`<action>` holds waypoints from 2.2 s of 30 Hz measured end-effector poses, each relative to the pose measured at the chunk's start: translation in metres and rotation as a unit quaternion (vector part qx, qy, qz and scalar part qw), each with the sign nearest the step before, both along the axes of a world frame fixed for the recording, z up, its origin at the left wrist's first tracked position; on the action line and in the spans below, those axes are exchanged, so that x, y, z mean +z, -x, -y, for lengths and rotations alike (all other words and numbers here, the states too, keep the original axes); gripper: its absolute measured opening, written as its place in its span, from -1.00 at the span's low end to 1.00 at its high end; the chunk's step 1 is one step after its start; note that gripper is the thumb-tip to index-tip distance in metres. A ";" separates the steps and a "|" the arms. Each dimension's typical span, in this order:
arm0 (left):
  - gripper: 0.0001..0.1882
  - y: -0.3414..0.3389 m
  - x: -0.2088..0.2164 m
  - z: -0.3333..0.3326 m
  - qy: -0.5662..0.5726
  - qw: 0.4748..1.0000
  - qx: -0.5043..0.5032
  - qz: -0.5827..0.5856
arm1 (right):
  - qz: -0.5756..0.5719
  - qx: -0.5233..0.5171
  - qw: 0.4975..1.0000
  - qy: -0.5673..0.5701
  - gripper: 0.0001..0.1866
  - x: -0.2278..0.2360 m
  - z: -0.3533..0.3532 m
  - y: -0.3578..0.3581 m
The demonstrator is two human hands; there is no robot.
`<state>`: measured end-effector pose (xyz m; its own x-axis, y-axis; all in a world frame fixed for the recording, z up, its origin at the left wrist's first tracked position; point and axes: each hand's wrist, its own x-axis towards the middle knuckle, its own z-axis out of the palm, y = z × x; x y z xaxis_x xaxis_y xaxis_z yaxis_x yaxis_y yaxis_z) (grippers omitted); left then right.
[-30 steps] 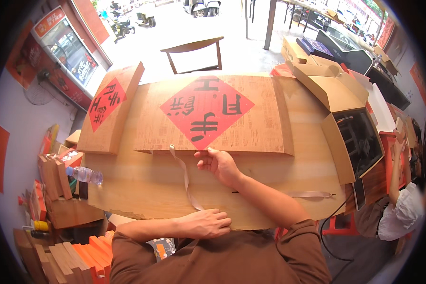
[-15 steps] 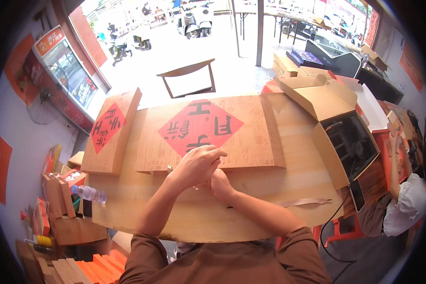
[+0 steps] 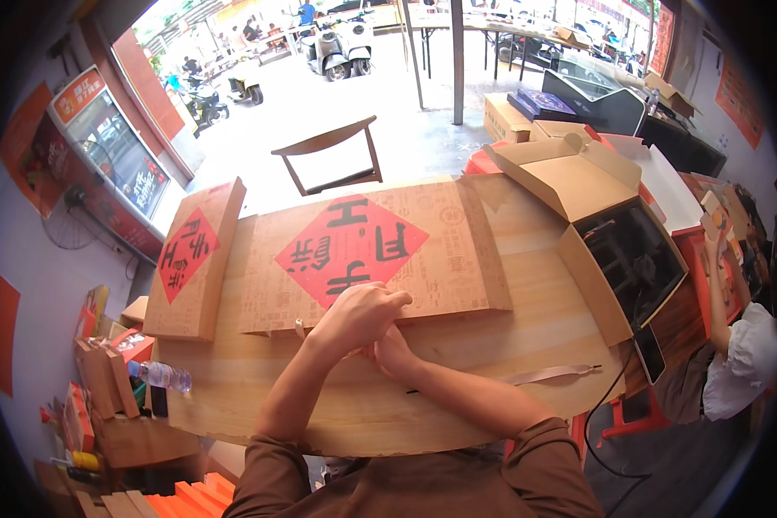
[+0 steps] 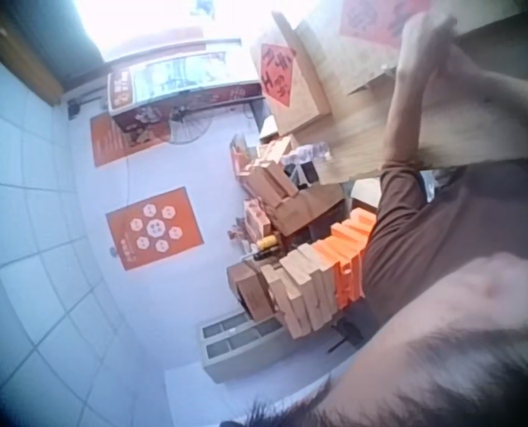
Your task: The person assembles a flat cardboard box by folding its sides and securing them with tape. They then place a lid on the box and tie it with a ribbon. The process is repeated for a second box.
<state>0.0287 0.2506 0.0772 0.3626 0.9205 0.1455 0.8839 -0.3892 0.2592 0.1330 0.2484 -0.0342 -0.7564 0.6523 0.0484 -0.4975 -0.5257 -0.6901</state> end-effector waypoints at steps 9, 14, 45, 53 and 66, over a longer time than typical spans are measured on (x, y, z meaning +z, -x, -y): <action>-0.74 0.005 -0.003 0.006 -0.036 0.994 0.006 0.106 | 0.015 0.015 0.998 -0.060 -0.67 -0.014 -0.004 0.002; -0.67 -0.001 -0.014 0.000 -0.071 0.992 -0.035 0.097 | 0.023 -0.055 0.998 0.001 -0.63 -0.019 0.004 0.006; -0.90 0.017 0.006 0.028 -0.207 0.968 -0.043 -0.135 | 0.060 -0.177 0.981 -0.053 -0.63 -0.075 -0.006 -0.007; -0.91 0.018 0.012 0.032 -0.221 0.968 -0.048 -0.110 | 0.286 -0.254 0.870 -0.312 -0.81 -0.062 -0.022 -0.024; -0.93 0.020 0.013 0.034 -0.260 0.959 -0.041 -0.110 | 0.220 -0.248 0.928 -0.167 -0.83 -0.054 -0.020 -0.019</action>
